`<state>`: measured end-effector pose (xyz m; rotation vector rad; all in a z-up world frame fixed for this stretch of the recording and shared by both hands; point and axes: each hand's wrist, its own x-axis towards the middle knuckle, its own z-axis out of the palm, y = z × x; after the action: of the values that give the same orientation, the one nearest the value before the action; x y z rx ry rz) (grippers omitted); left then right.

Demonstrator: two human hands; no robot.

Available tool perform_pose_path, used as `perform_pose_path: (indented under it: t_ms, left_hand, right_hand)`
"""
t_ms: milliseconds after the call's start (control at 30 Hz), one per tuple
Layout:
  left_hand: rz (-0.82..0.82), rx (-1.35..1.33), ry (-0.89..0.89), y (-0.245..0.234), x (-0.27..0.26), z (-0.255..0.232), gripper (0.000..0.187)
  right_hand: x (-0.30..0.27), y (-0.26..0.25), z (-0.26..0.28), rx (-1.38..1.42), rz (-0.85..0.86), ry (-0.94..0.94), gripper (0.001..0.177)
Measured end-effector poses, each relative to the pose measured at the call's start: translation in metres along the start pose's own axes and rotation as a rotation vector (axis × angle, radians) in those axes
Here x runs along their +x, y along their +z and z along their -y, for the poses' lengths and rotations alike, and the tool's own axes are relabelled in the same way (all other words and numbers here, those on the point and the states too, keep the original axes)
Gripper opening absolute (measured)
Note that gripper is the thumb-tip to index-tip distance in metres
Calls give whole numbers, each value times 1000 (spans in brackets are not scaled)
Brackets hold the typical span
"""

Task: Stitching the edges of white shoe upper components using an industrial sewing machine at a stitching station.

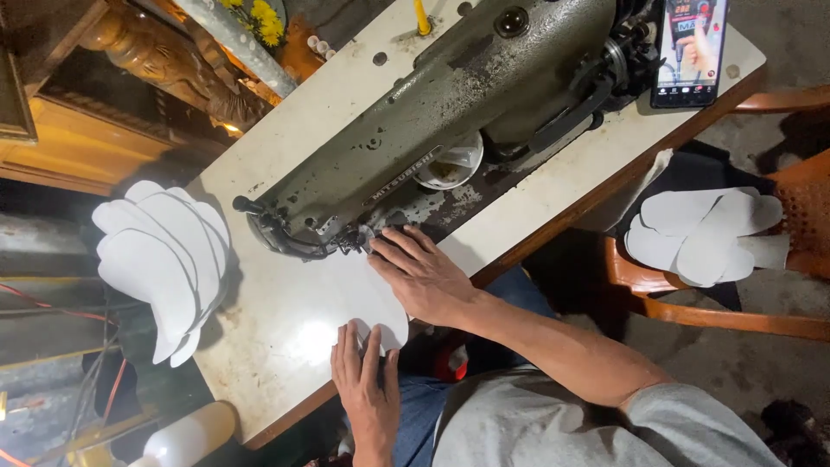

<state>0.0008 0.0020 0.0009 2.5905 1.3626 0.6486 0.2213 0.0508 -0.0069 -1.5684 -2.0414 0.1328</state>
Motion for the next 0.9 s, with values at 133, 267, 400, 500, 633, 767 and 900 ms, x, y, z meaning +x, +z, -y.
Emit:
perform_pose_path:
  t_ms: [133, 267, 400, 500, 633, 767, 900]
  left_hand:
    - [-5, 14, 5, -2, 3, 2, 50]
    - [-15, 10, 26, -3, 6, 4, 50]
    - [-8, 1, 39, -7, 12, 5, 48]
    - [1, -19, 39, -8, 16, 5, 44]
    - [6, -13, 29, -9, 18, 6, 44]
    - [-20, -12, 54, -5, 19, 13, 43]
    - [-13, -39, 51, -9, 23, 14, 41]
  right_hand:
    - [1, 0, 1, -17, -35, -9, 44]
    - [1, 0, 0, -23, -24, -10, 44]
    - [1, -1, 1, -24, -36, -19, 44]
    - [1, 0, 0, -34, -11, -14, 45]
    - [2, -2, 1, -45, 7, -29, 46]
    - [3, 2, 2, -109, 11, -35, 49]
    - [6, -1, 4, -117, -20, -47, 44]
